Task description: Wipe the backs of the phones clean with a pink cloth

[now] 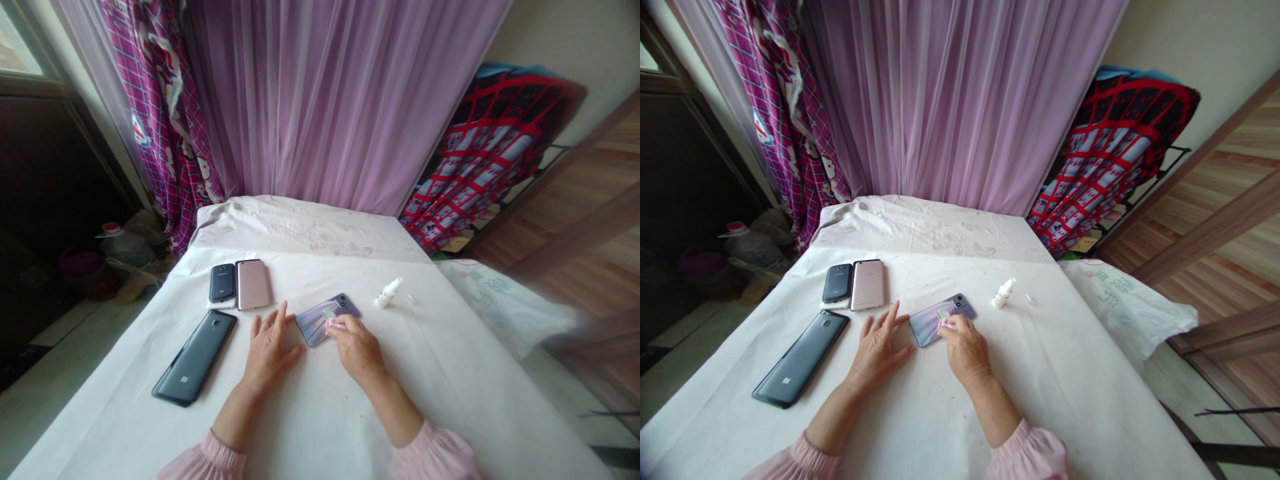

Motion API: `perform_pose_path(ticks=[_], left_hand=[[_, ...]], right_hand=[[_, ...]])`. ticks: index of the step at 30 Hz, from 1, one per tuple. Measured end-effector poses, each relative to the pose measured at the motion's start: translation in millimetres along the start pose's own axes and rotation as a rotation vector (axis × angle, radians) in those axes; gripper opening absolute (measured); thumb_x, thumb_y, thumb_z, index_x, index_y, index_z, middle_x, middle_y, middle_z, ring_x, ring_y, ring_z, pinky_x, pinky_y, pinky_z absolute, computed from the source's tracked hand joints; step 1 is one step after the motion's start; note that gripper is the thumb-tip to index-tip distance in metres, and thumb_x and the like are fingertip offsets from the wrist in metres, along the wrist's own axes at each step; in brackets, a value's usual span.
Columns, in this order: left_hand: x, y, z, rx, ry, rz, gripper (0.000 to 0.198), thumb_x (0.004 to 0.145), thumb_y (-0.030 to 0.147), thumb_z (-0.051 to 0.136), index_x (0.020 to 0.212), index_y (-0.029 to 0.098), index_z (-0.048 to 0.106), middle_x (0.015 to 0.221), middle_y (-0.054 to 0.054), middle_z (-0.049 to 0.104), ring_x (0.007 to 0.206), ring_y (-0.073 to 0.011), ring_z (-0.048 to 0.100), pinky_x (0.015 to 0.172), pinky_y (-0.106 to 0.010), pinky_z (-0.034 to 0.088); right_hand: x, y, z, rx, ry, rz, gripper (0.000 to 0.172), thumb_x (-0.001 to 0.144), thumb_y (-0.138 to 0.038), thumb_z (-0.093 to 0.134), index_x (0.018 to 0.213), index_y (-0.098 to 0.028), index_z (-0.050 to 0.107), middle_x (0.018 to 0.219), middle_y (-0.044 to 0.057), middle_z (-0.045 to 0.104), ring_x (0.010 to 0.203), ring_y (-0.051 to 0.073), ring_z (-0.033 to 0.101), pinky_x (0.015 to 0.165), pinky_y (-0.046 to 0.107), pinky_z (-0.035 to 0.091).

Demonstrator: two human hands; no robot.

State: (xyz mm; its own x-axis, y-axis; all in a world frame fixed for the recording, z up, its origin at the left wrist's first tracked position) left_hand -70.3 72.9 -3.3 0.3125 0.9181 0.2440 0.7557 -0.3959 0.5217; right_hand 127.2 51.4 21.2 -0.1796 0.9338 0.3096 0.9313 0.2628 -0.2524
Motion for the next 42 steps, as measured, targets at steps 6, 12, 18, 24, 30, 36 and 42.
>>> perform_pose_path(ticks=[6, 12, 18, 24, 30, 36, 42], left_hand=[[3, 10, 0.8, 0.003, -0.015, -0.025, 0.100, 0.075, 0.029, 0.069, 0.149, 0.021, 0.002, 0.132, -0.011, 0.059, 0.131, -0.0321, 0.040, 0.110, -0.059, 0.013], [5, 14, 3.6, 0.034, 0.001, -0.012, 0.100, 0.076, 0.031, 0.069, 0.149, 0.021, 0.003, 0.129, -0.011, 0.060, 0.128, -0.0306, 0.043, 0.109, -0.058, 0.017], [8, 20, 4.1, 0.022, -0.011, -0.065, 0.097, 0.075, 0.032, 0.069, 0.149, 0.020, 0.007, 0.127, -0.011, 0.061, 0.125, -0.0302, 0.046, 0.110, -0.057, 0.014], [10, 20, 5.2, -0.010, -0.012, -0.077, 0.095, 0.073, 0.031, 0.069, 0.148, 0.021, 0.011, 0.127, -0.009, 0.061, 0.124, -0.0292, 0.046, 0.110, -0.055, 0.014], [9, 19, 4.4, -0.006, -0.007, -0.070, 0.097, 0.073, 0.032, 0.069, 0.148, 0.021, 0.009, 0.127, -0.010, 0.061, 0.123, -0.0296, 0.047, 0.110, -0.055, 0.015], [9, 18, 3.5, -0.007, 0.002, -0.060, 0.098, 0.072, 0.033, 0.070, 0.148, 0.020, 0.008, 0.125, -0.010, 0.062, 0.122, -0.0293, 0.048, 0.109, -0.054, 0.016], [10, 19, 1.5, -0.019, -0.004, -0.077, 0.097, 0.071, 0.032, 0.070, 0.147, 0.020, 0.011, 0.124, -0.009, 0.062, 0.119, -0.0297, 0.049, 0.109, -0.054, 0.017]], right_hand=[[-3, -7, 4, 0.018, 0.028, -0.001, 0.027, 0.091, -0.016, 0.049, 0.096, -0.027, 0.074, 0.101, 0.006, 0.066, 0.094, 0.017, 0.060, 0.082, 0.023, 0.049], [-8, -27, 7, 0.064, 0.010, -0.083, 0.028, 0.091, -0.014, 0.048, 0.097, -0.025, 0.073, 0.100, 0.007, 0.065, 0.095, 0.017, 0.059, 0.087, 0.024, 0.048], [-6, -13, 3, 0.030, -0.014, -0.030, 0.030, 0.092, -0.017, 0.046, 0.099, -0.028, 0.073, 0.105, 0.006, 0.065, 0.096, 0.016, 0.060, 0.082, 0.023, 0.048], [-1, 23, -3, -0.076, -0.028, 0.155, 0.028, 0.093, -0.022, 0.046, 0.099, -0.027, 0.073, 0.108, 0.005, 0.066, 0.094, 0.018, 0.061, 0.075, 0.024, 0.048], [-3, 8, -2, -0.095, -0.058, 0.123, 0.028, 0.094, -0.020, 0.046, 0.098, -0.027, 0.072, 0.109, 0.005, 0.065, 0.094, 0.018, 0.060, 0.074, 0.023, 0.047], [-7, -21, 1, -0.064, -0.073, -0.008, 0.027, 0.093, -0.018, 0.047, 0.097, -0.028, 0.072, 0.107, 0.004, 0.065, 0.095, 0.017, 0.057, 0.078, 0.023, 0.046], [3, 1, -6, -0.068, -0.084, 0.116, 0.026, 0.092, -0.020, 0.049, 0.097, -0.030, 0.072, 0.107, 0.003, 0.064, 0.095, 0.016, 0.058, 0.074, 0.022, 0.046]])
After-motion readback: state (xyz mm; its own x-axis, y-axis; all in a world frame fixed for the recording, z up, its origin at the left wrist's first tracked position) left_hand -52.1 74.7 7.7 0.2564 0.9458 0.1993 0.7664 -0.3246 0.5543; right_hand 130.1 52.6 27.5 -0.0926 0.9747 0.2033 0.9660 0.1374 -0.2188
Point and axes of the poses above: each hand's wrist, its own x-axis towards the middle knuckle, its own z-axis out of the palm, y = z × x, the point moved 3 cm from there along x, towards the middle knuckle
